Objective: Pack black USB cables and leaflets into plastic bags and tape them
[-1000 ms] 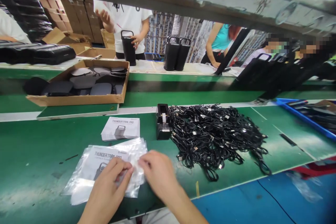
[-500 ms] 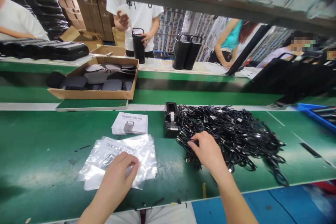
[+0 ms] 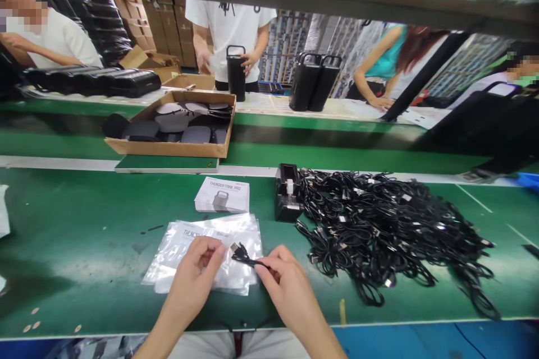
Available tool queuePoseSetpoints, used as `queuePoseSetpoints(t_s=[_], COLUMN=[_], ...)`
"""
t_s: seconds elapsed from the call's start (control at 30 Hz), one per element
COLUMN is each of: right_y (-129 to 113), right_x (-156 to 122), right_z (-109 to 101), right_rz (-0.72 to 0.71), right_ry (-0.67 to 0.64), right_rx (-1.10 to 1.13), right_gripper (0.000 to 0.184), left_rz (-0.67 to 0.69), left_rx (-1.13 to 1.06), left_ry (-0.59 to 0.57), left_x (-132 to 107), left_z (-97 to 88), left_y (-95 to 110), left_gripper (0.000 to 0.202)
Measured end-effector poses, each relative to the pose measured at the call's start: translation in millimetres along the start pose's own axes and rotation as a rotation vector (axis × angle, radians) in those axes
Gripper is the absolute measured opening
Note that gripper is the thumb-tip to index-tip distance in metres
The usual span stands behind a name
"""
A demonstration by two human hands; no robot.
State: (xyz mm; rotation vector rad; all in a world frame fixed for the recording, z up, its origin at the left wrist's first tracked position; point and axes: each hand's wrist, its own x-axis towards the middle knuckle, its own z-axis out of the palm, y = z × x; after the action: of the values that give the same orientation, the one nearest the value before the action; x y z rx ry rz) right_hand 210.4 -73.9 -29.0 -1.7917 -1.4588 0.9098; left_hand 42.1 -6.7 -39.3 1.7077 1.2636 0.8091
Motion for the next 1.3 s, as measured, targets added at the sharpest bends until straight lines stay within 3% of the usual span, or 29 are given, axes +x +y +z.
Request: queuePoseSetpoints(t_s=[0.17,0.27,0.33,0.37,0.5,0.57,0.67,0.77,0.83,0.93,1.0,1.07,1.17,1.3], right_y=[-11,-21,-26,-28,-40,-52,-78,-113,-137,-167,-180,-186,-184,-173], right_x=[7,17,22,23,22,24,39,57,64,63,58,53,48,45], right_z=[-5,5,12,14,6,-4,-20,-36,-48,-66,-76,-85,-97,-113], right_rz=[-0.173,-0.117,-0.070,-0.049,0.038,-0.089,-0.273,-0.346,-0.468,-0.597,-0.633,-0.681,-0.755,-0.713], right_ry=[-0.053,0.070,0.132,0.096,-0.287,-0.325,-0.279,-0.284,-0.314,-0.372,-0.431,-0.535,-0.637,-0.672], right_rx=[-0.229,-0.283,-0.205,-0.127,0.180,0.164,-0.029,-0.161,-0.211,-0.288,-0.323,-0.331,-0.336,-0.446], right_gripper=[0.022,0.018,0.017,0.020,0.053,0.043,0.015,0.012,0.013,0.011,0.009,0.007,0.009,0.018], left_rz=[0.055,0.080,0.080,0.073,0.018,0.006,0.033,0.086,0.127,0.163,0.148,0.116,0.059,0.025], left_rx=[0.003,0.013,-0.016,-0.032,-0.129,-0.186,-0.243,-0.296,-0.354,-0.519,-0.639,-0.707,-0.749,-0.722], left_ry=[-0.046,-0.114,-0.128,-0.122,-0.043,-0.004,0.056,0.176,0.220,0.082,-0.149,-0.375,-0.527,-0.414], left_x=[-6,-11,-12,-11,-1,5,11,15,19,23,25,24,22,19], left_z=[0.8,6.5,8.9,8.7,-3.0,-13.4,-30.7,-47.1,-55.8,-62.3,-61.8,-58.7,-52.1,-45.2], left_y=[6,11,13,15,26,36,50,53,48,39,38,39,41,43], left_gripper=[0.025,0.022,0.022,0.023,0.026,0.028,0.028,0.026,0.030,0.068,0.087,0.093,0.084,0.037])
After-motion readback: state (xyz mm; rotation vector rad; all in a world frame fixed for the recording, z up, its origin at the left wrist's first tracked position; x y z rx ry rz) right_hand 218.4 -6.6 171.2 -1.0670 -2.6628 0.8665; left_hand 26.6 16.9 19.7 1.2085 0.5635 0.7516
